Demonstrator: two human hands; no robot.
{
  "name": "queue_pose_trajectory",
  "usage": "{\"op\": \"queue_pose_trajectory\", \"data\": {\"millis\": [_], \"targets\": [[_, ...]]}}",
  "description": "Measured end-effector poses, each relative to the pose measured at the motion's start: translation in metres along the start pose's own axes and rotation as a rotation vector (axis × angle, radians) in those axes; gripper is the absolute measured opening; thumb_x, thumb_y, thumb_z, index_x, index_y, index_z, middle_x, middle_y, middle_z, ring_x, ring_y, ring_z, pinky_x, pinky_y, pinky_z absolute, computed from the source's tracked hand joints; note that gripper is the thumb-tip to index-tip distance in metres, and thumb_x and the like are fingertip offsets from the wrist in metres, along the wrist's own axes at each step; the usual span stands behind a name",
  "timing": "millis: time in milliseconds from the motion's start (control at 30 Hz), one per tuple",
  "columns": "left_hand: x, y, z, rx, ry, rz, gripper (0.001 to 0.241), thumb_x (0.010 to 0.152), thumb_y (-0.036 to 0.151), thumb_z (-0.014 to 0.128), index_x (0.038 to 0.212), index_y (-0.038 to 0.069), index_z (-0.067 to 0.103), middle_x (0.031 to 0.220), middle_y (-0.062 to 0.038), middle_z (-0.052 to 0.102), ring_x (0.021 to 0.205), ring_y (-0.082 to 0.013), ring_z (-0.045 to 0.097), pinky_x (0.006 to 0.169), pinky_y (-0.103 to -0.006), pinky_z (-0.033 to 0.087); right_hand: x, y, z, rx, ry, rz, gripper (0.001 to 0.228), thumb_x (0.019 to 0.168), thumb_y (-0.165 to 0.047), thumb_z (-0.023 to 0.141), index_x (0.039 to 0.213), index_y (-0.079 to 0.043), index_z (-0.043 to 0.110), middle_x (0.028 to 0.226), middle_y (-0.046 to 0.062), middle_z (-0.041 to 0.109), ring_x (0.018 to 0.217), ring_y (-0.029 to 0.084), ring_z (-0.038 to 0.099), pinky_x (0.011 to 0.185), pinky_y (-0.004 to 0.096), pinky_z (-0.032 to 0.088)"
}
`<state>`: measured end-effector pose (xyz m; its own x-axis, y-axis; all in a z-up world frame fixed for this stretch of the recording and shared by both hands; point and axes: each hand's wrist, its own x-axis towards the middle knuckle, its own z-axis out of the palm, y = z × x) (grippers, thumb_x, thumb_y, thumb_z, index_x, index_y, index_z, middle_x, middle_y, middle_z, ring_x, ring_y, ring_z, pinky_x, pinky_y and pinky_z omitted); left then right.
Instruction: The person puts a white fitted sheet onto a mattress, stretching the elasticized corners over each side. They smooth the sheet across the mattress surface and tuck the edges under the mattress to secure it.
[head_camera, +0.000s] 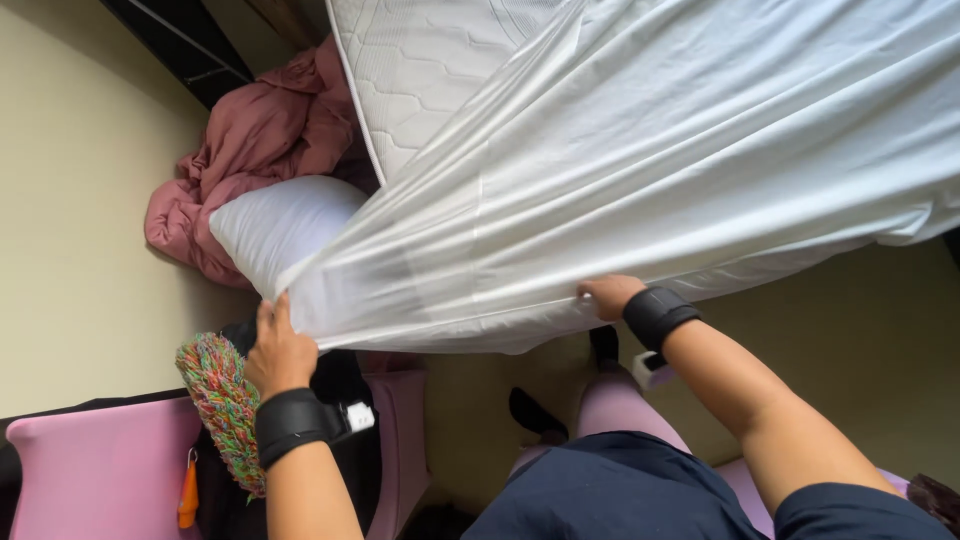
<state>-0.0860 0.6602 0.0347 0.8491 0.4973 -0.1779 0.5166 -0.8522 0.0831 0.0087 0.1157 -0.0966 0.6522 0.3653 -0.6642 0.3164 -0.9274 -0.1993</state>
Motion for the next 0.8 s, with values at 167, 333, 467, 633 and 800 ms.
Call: {"op": "queue_pose_trajectory", "data": {"millis": [167,333,467,633,800], "targets": [[0.034,0.015,-0.03,-0.003,0.026,0.032,0.076,0.082,0.012,0.056,0.154,0.036,0.043,0.163,-0.005,0.041,0.094,-0.0483,0.07,0.079,-0.0561,0.056,-0.043,-0.006,0.018,-0.136,-0.084,0.211,0.028,0.091,-0.024,0.063,0.119,-0.023,0.066,0.111,0.012,0.076,0.106,0.031,0.072,0.092,0.045,0.058],[0.044,0.014,-0.01,0.025,0.052,0.09,0.077,0.083,0.011,0.055,0.155,0.036,0.043,0.159,-0.007,0.046,0.095,-0.0481,0.07,0.079,-0.0569,0.056,-0.049,-0.038,0.011,-0.321,-0.004,0.107,0.02,0.093,-0.025,0.062,0.1,-0.025,0.08,0.117,0.008,0.071,0.113,0.025,0.066,0.099,0.044,0.053],[0.031,0.023,0.019,0.008,0.029,0.12,0.075,0.086,0.012,0.054,0.157,0.034,0.042,0.141,-0.01,0.063,0.097,-0.0462,0.07,0.081,-0.0578,0.056,-0.025,-0.008,0.046,-0.186,-0.072,0.012,0.026,0.081,-0.024,0.071,0.105,-0.015,0.078,0.125,0.01,0.068,0.119,0.029,0.064,0.098,0.043,0.053],[0.023,0.048,0.019,-0.016,0.025,0.205,0.079,0.087,0.009,0.053,0.161,0.03,0.036,0.124,-0.014,0.07,0.099,-0.0439,0.07,0.079,-0.0574,0.057,-0.062,-0.006,0.059,-0.046,-0.298,0.116,0.073,0.079,-0.026,0.08,0.146,-0.018,0.053,0.125,0.015,0.068,0.119,0.034,0.065,0.101,0.043,0.053],[0.004,0.091,-0.016,-0.093,0.021,0.252,0.096,0.083,0.001,0.052,0.167,0.031,0.018,0.12,-0.015,0.073,0.097,-0.0429,0.071,0.078,-0.0556,0.057,-0.112,0.005,0.07,0.105,-0.397,0.272,0.102,0.076,-0.023,0.083,0.16,-0.039,0.027,0.127,0.01,0.071,0.121,0.028,0.066,0.105,0.04,0.049]]}}
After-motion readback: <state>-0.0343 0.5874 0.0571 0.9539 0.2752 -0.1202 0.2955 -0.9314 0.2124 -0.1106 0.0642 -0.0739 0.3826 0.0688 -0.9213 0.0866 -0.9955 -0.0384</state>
